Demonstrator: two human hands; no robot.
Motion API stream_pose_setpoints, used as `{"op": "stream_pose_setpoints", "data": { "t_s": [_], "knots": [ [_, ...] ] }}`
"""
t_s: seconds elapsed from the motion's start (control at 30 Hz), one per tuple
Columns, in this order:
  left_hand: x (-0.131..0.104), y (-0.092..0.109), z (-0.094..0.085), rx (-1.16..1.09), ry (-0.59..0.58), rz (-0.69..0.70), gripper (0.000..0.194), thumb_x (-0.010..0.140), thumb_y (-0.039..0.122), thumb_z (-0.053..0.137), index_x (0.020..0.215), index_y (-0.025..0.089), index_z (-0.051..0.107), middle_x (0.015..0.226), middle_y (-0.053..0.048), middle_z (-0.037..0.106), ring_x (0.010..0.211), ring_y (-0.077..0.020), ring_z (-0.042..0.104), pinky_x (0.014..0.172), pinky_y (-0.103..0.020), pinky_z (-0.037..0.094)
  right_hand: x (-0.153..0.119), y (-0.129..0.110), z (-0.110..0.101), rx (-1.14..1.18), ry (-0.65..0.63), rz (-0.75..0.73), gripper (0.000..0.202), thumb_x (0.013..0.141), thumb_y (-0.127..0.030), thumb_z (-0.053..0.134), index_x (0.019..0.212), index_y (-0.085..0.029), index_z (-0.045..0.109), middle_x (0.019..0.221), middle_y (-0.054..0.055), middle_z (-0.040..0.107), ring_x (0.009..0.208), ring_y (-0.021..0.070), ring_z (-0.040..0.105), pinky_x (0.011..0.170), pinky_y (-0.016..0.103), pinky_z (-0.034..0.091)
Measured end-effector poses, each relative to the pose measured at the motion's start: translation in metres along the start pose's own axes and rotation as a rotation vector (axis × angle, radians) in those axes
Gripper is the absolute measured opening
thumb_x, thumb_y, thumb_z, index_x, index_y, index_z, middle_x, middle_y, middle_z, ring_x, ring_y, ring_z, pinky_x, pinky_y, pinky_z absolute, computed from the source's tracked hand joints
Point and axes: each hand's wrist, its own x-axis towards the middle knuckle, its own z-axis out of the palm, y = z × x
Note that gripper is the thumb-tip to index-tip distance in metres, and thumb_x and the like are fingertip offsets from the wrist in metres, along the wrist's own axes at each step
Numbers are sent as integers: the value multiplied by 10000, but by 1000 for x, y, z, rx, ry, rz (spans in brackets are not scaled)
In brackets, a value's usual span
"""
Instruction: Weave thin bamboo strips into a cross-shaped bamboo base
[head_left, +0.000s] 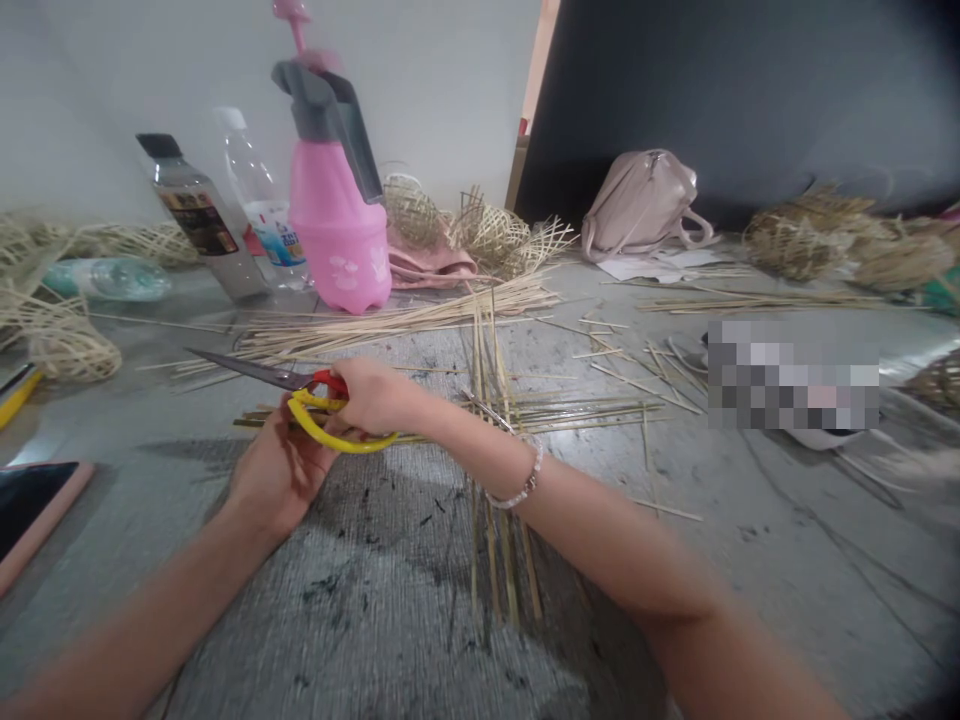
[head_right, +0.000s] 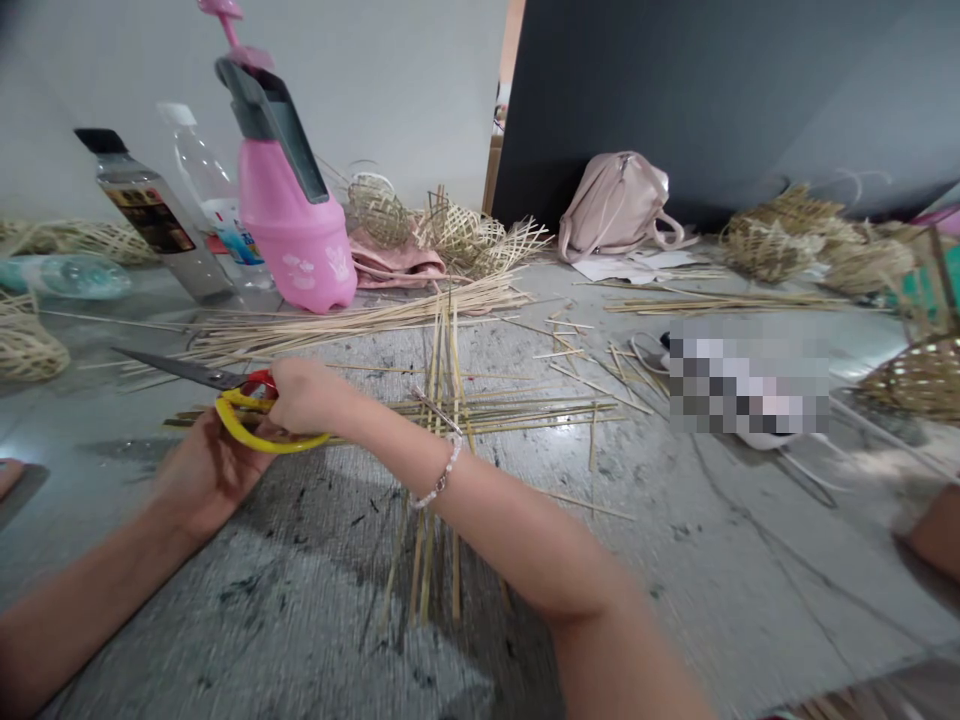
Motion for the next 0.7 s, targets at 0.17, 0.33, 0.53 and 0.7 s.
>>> {"op": "stream_pose_setpoints", "data": {
  "t_s": [0.17, 0.33, 0.53, 0.7],
  "knots": [
    [1, 0, -3, 9, 2, 3, 421, 1062, 166, 271, 977, 134, 682, 817, -47, 762, 671, -111, 729, 644, -196, 606, -1, 2, -6, 26, 56, 50, 174, 705, -165, 711, 707, -164, 537, 611, -4, 575, 588, 140, 583, 536, 244, 433],
    [2, 0, -4, 9, 35, -8, 463, 1069, 215, 255, 901, 147, 680, 742, -40, 744, 654, -122, 729, 613, -212, 609, 1, 7, -20, -80, 205, 90, 164, 689, -120, 677, 767, -162, 540, 693, 5, 576, 678, 145, 564, 590, 251, 403],
    [1, 1, -1, -25, 90, -22, 573, 1072, 189, 213, 593, 135, 523, 566, 7, 647, 543, -68, 674, 638, -170, 597, 7, 13, -17, -129, 161, 73, 179, 685, -147, 669, 777, -170, 517, 749, -11, 566, 677, 128, 501, 603, 252, 348],
    [0, 3, 1, -30, 101, -45, 616, 1074, 279, 195, 519, 155, 431, 525, 7, 595, 576, -84, 683, 634, -189, 602, 8, 13, -15, -116, 168, 62, 175, 682, -151, 655, 755, -178, 498, 731, -23, 537, 663, 122, 466, 592, 250, 326]
  ]
}}
